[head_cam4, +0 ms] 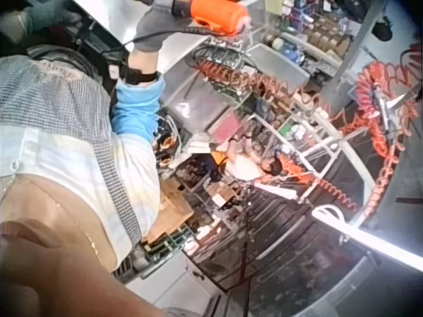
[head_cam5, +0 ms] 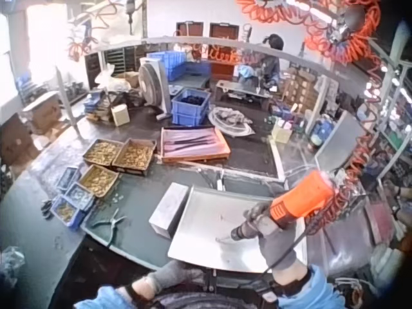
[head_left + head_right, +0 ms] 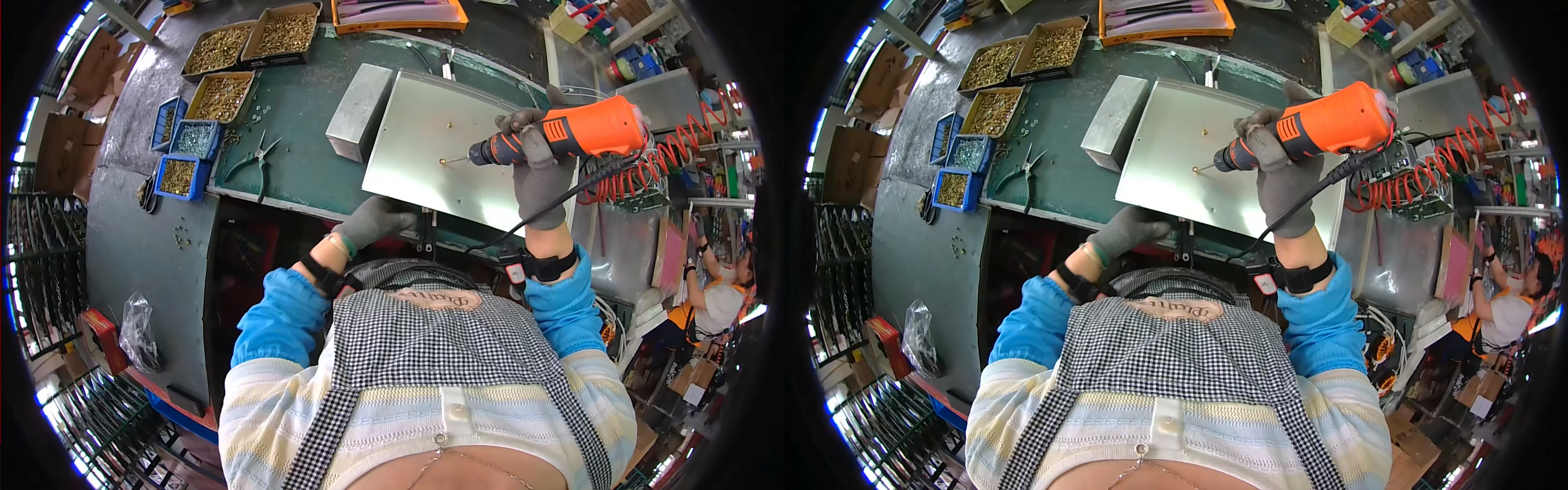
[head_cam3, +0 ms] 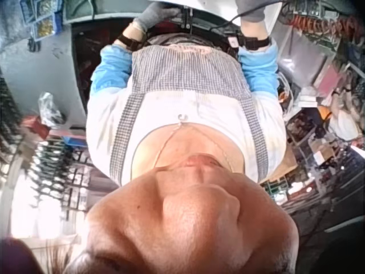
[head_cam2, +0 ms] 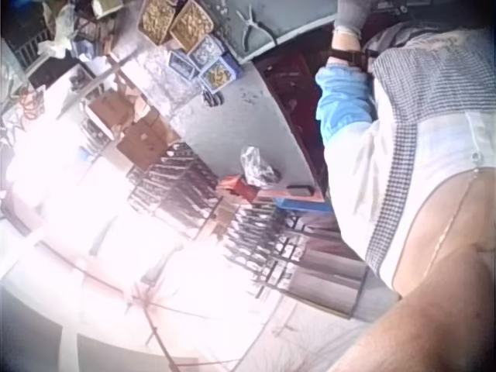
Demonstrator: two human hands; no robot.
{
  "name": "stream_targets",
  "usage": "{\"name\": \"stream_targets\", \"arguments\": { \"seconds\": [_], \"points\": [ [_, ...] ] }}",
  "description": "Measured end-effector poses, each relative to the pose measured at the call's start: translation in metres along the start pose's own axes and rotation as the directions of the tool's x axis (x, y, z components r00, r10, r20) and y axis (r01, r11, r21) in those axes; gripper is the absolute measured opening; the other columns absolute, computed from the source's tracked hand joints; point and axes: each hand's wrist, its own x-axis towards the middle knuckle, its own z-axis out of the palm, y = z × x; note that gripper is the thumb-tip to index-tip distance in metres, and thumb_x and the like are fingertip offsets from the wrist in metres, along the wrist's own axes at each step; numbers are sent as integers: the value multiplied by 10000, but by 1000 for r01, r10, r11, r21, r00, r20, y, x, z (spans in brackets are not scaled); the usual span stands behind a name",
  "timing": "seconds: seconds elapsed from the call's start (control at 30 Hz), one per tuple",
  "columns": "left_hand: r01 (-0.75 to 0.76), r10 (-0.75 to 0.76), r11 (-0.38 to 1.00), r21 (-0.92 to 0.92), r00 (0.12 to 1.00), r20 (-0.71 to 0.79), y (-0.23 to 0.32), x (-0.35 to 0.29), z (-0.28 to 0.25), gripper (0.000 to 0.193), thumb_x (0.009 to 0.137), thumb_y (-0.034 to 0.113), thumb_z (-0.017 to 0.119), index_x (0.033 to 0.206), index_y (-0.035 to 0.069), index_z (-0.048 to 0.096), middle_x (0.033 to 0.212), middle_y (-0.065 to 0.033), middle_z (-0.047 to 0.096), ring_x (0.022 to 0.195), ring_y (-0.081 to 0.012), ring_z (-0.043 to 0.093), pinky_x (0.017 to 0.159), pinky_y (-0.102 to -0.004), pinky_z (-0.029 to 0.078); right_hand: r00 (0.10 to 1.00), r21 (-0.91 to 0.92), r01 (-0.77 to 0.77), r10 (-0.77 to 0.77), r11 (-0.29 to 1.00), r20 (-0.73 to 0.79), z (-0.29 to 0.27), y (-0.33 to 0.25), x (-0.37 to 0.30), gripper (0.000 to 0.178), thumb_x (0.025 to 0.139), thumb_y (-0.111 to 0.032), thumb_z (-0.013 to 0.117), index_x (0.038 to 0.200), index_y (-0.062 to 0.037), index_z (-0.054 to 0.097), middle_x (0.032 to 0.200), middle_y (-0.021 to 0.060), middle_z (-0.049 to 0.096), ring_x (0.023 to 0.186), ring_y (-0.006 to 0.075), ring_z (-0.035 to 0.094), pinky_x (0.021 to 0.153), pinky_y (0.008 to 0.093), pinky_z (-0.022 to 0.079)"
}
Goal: Assembling electronic components by mounting a circuit board and coils to a metal plate using an electric screwdriver.
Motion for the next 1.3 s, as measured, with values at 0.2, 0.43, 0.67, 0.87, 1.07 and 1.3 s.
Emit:
{"name": "stream_targets", "arguments": {
  "seconds": [0.2,0.43,0.67,0.87,1.07,1.3],
  "points": [
    [-82,78,995,56,994,75,-11,40,24,278,877,246,723,1041,31,655,842,-69,696,724,-141,642,677,-294,533,999,-63,-40,38,997,-31,5,-2,4,637,812,21,679,1377,-36,391,949,81,635,864,215,663,821,370,558],
    [-287,290,951,116,957,-11,-17,40,25,288,894,278,712,1034,33,653,821,-65,689,704,-139,638,662,-297,544,864,-258,-173,272,950,424,25,-9,25,661,723,-20,754,1299,-21,429,937,92,642,884,193,650,815,370,555],
    [-172,187,978,-118,973,132,-11,36,22,299,867,208,729,1104,39,660,944,-65,709,844,-186,656,808,-351,542,879,-309,-164,280,937,385,24,-2,28,612,760,-29,730,1294,-25,430,929,79,645,781,162,646,684,314,556],
    [-77,80,993,90,996,-36,9,-19,-28,473,863,257,727,1238,-5,607,1112,-92,686,959,-178,639,861,-327,524,901,-260,-327,383,909,205,15,-4,26,631,779,-36,729,1339,-14,439,965,54,632,929,197,629,849,365,537],
    [218,-202,976,9,917,-343,-9,-120,-189,491,890,303,694,1278,22,590,1041,-87,694,913,-171,670,788,-328,558,940,-314,-108,199,943,277,13,2,32,764,774,1,682,1444,17,317,936,55,622,914,179,616,896,360,499],
    [505,73,787,354,493,-867,-4,-134,-371,501,758,308,741,1150,4,679,1157,-183,683,1072,-318,660,931,-373,515,979,-316,-103,153,943,137,21,11,29,767,779,-29,689,1448,0,316,921,53,609,891,174,617,878,345,503]
  ]
}}
